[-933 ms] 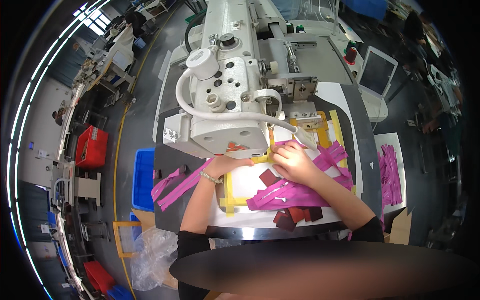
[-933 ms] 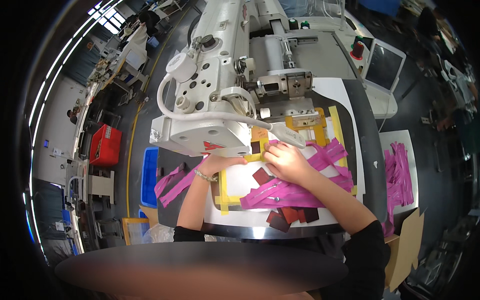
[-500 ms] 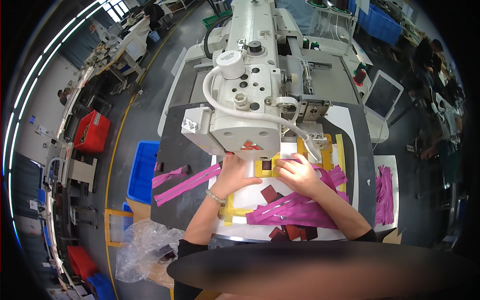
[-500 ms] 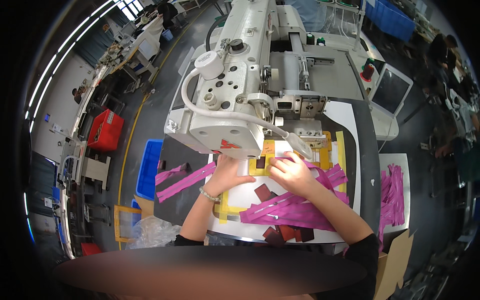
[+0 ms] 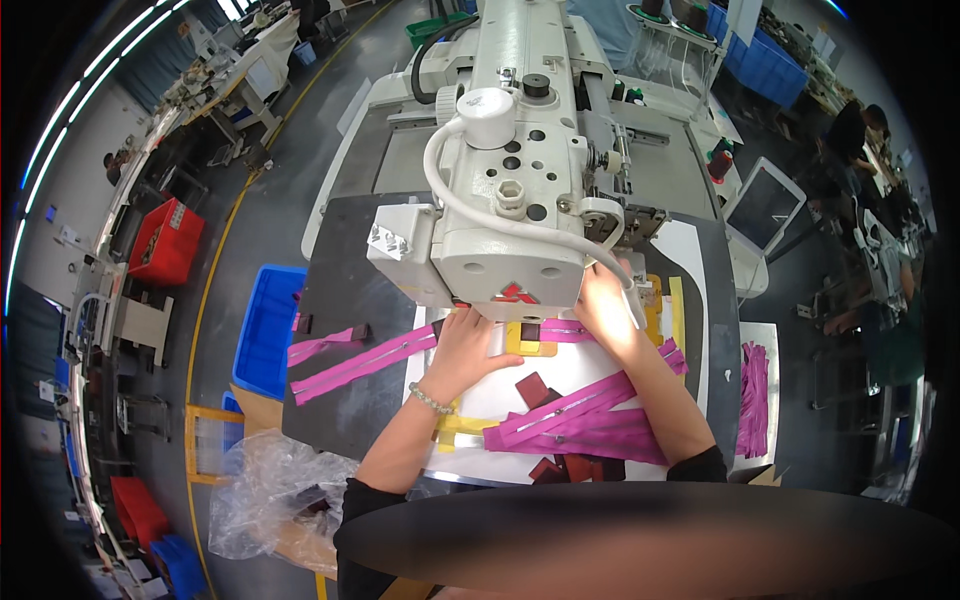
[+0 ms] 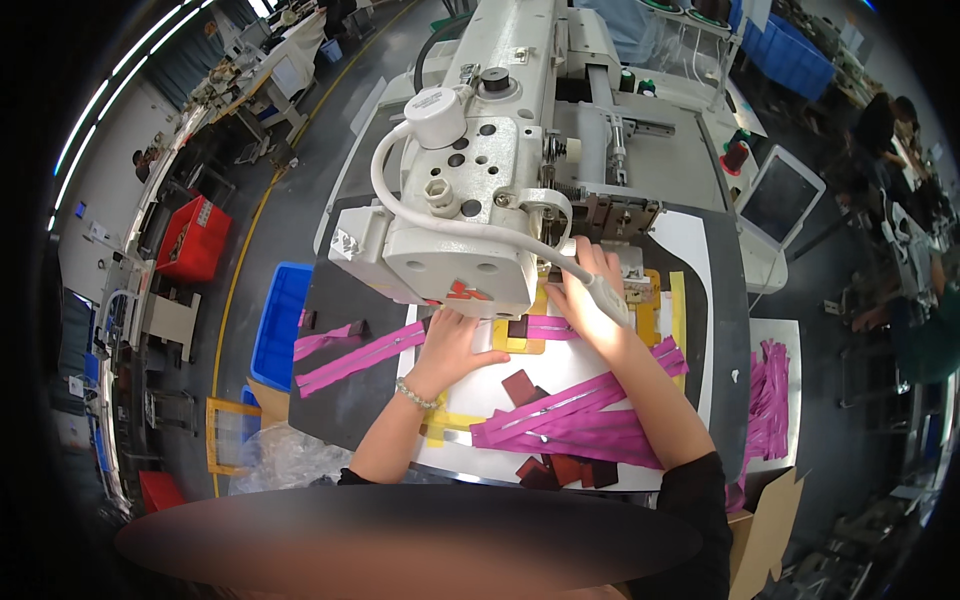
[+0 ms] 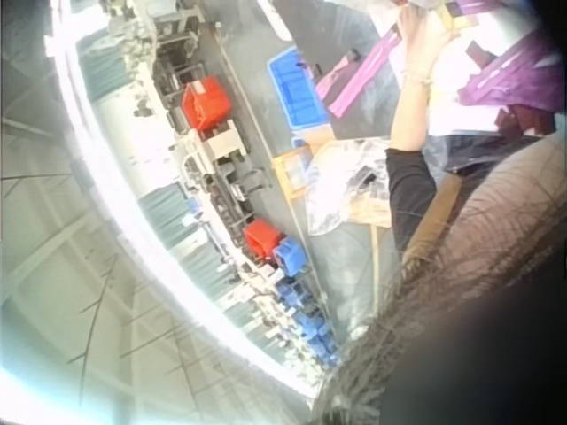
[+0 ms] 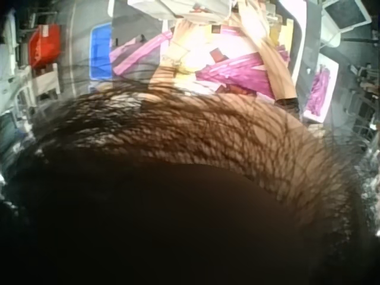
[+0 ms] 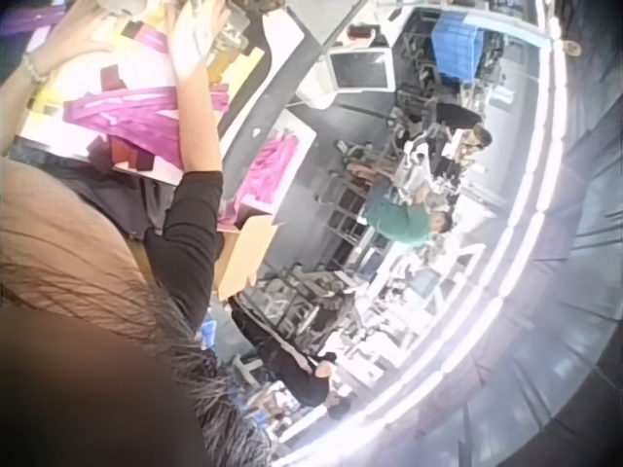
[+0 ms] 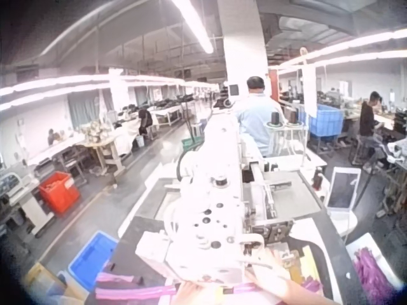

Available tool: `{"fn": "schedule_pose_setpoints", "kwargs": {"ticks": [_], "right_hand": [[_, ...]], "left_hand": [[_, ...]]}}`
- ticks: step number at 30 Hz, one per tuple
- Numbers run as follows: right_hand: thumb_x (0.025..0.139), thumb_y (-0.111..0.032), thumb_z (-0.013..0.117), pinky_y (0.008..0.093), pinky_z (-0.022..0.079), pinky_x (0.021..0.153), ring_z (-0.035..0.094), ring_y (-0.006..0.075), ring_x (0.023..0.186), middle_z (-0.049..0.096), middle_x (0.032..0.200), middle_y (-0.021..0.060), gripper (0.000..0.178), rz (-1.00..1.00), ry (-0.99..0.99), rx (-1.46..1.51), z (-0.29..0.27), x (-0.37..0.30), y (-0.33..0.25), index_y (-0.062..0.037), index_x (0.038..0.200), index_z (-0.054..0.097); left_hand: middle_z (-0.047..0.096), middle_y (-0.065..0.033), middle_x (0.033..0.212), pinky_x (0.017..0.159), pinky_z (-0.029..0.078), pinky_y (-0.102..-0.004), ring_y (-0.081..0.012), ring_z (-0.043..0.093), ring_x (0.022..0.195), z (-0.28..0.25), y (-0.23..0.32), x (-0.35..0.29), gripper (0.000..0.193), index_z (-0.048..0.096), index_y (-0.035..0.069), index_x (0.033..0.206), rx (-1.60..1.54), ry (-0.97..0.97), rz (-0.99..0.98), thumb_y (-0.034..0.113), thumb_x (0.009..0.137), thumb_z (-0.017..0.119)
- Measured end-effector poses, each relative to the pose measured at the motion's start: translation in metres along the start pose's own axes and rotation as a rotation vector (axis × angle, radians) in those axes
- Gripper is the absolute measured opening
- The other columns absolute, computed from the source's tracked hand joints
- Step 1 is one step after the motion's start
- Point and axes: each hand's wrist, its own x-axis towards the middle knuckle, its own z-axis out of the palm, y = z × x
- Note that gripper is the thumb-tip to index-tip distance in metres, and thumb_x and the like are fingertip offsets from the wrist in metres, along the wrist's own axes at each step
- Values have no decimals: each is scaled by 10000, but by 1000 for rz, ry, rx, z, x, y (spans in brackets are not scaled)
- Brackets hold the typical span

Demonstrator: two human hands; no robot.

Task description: The recorder is using an industrial sewing machine to attach fabric straps or labels to pink fabric pieces.

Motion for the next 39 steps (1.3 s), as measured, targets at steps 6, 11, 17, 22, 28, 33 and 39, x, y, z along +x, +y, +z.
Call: {"fn": "schedule_pose_setpoints", "kwargs": {"ticks": [6,11,17,22,28,33,39], "right_hand": [[718,-149,704,402,417,803,553,277,958,552,1002,105,401,43,-345,239,-48,-24,-19,-22,1071,565],[738,-89,566,329,477,739,560,234,882,521,883,61,313,-296,-282,-40,-14,-47,-21,-70,1051,557],[740,-118,571,314,493,627,589,187,753,530,824,51,330,-360,-112,32,14,-47,-21,-86,1069,566],[751,-121,590,313,493,471,612,192,524,617,701,35,407,-356,-120,181,13,-47,-23,-160,1154,626],[761,-110,595,324,488,457,611,200,501,586,573,1,409,-370,-104,317,5,-39,-14,-194,1158,644],[763,-96,595,334,480,453,610,219,496,586,570,43,371,-347,-238,358,-11,-43,-15,-178,1121,649],[731,-21,611,319,498,515,630,220,550,592,587,75,333,-289,-445,229,-76,-35,-37,-137,1034,682]], "left_hand": [[588,-107,1037,847,401,-394,-282,553,981,-7,1,-7,682,530,49,1167,12,26,-15,506,702,729],[616,-59,943,822,405,-380,-252,566,915,-1,-1,-5,581,551,56,1071,-193,-64,-59,448,695,758],[619,-34,920,818,405,-380,-239,568,893,2,0,-5,517,579,62,993,-264,-55,-96,421,677,777],[615,-34,928,828,403,-381,-239,568,895,-2,2,-5,497,587,68,980,-257,-41,-113,404,671,785],[617,-26,939,832,396,-379,-234,570,905,-3,4,-5,486,589,75,986,-223,-47,-110,394,676,787],[629,-50,945,826,399,-369,-238,584,893,-4,3,-4,438,607,83,983,-186,-95,-42,386,709,762],[627,-57,946,796,420,-377,-237,588,885,1,0,-6,344,628,136,1061,-207,-66,133,331,786,697]]}}
